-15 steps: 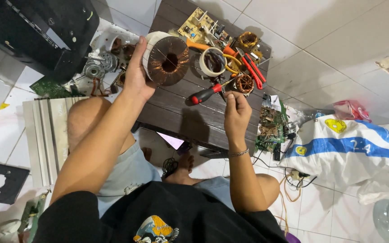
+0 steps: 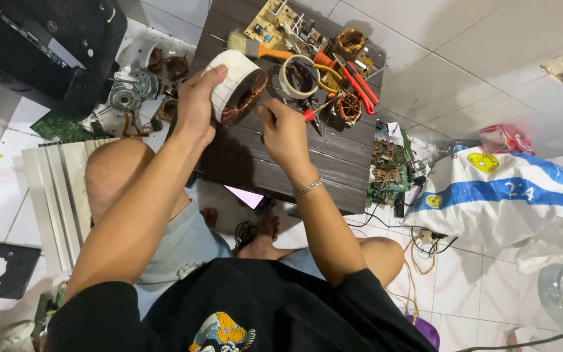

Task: The person sits on the floor and wraps white tape around a copper-wound coil, rotating the coil and pressing the tape down to secure the winding. They then handle small wire ends and continue taping the coil.

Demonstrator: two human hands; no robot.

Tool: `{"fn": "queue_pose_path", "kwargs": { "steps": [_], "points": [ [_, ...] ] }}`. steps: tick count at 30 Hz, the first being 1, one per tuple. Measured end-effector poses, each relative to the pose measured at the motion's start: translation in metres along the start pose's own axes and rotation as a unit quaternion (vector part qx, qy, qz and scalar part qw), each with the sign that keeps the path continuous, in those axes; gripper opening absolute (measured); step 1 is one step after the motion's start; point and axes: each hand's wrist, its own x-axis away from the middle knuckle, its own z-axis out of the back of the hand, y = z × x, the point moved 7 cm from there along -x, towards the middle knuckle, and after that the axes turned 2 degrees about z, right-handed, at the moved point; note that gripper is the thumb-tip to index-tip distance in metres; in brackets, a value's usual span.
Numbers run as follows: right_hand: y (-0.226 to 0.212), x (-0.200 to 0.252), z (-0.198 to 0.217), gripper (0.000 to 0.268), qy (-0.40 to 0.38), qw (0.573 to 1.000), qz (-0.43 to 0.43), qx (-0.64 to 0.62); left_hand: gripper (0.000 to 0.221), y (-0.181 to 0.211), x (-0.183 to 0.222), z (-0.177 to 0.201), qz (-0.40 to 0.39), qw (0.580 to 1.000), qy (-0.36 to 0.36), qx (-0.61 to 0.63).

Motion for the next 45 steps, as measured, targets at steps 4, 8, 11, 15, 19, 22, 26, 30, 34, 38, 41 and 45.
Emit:
{"fn": "queue_pose_path", "kwargs": {
  "steps": [4, 8, 11, 15, 19, 22, 26, 30, 34, 38, 41, 45],
  "points": [
    [0.014, -0.004, -0.023, 0.012, 0.064, 0.998, -0.006, -0.012, 0.024, 0.001, 0.006, 0.0, -0.006, 0.996, 0.034, -0.084],
    [0.02, -0.001, -0.037, 0.017, 0.079, 0.995, -0.04, -0.055, 0.032, -0.007, 0.006, 0.006, 0.018, 0.996, 0.068, -0.058],
    [0.024, -0.001, -0.046, 0.017, 0.088, 0.994, -0.035, -0.054, 0.032, -0.024, -0.004, 0.018, 0.032, 0.992, 0.09, -0.088],
    [0.055, 0.0, -0.065, 0.012, 0.045, 0.991, -0.101, -0.08, 0.048, -0.038, -0.008, 0.026, -0.031, 0.956, 0.122, -0.266],
    [0.088, -0.006, -0.082, 0.012, 0.013, 0.981, -0.133, -0.14, 0.049, -0.026, -0.001, 0.02, -0.071, 0.923, 0.097, -0.364],
    [0.096, -0.014, -0.089, 0.012, -0.027, 0.973, -0.162, -0.165, 0.076, -0.018, -0.009, 0.037, -0.069, 0.894, 0.065, -0.437],
    [0.1, -0.017, -0.091, 0.013, -0.038, 0.961, -0.186, -0.2, 0.069, -0.001, -0.014, 0.047, -0.025, 0.893, 0.075, -0.443],
    [0.112, -0.018, -0.1, 0.012, -0.043, 0.951, -0.206, -0.225, 0.027, -0.025, -0.057, 0.068, 0.002, 0.899, 0.024, -0.437],
    [0.108, -0.017, -0.102, 0.013, -0.056, 0.93, -0.249, -0.266, 0.038, -0.036, -0.082, 0.073, 0.06, 0.921, -0.04, -0.382],
    [0.113, -0.015, -0.103, 0.013, -0.046, 0.919, -0.271, -0.282, 0.034, -0.028, -0.099, 0.084, 0.113, 0.891, -0.1, -0.429],
    [0.117, -0.015, -0.105, 0.013, -0.041, 0.911, -0.29, -0.29, 0.014, -0.026, -0.113, 0.077, 0.143, 0.832, -0.171, -0.509],
    [0.123, -0.016, -0.111, 0.011, -0.044, 0.922, -0.279, -0.266, 0.022, -0.031, -0.112, 0.062, 0.194, 0.819, -0.188, -0.506]
  ]
}}
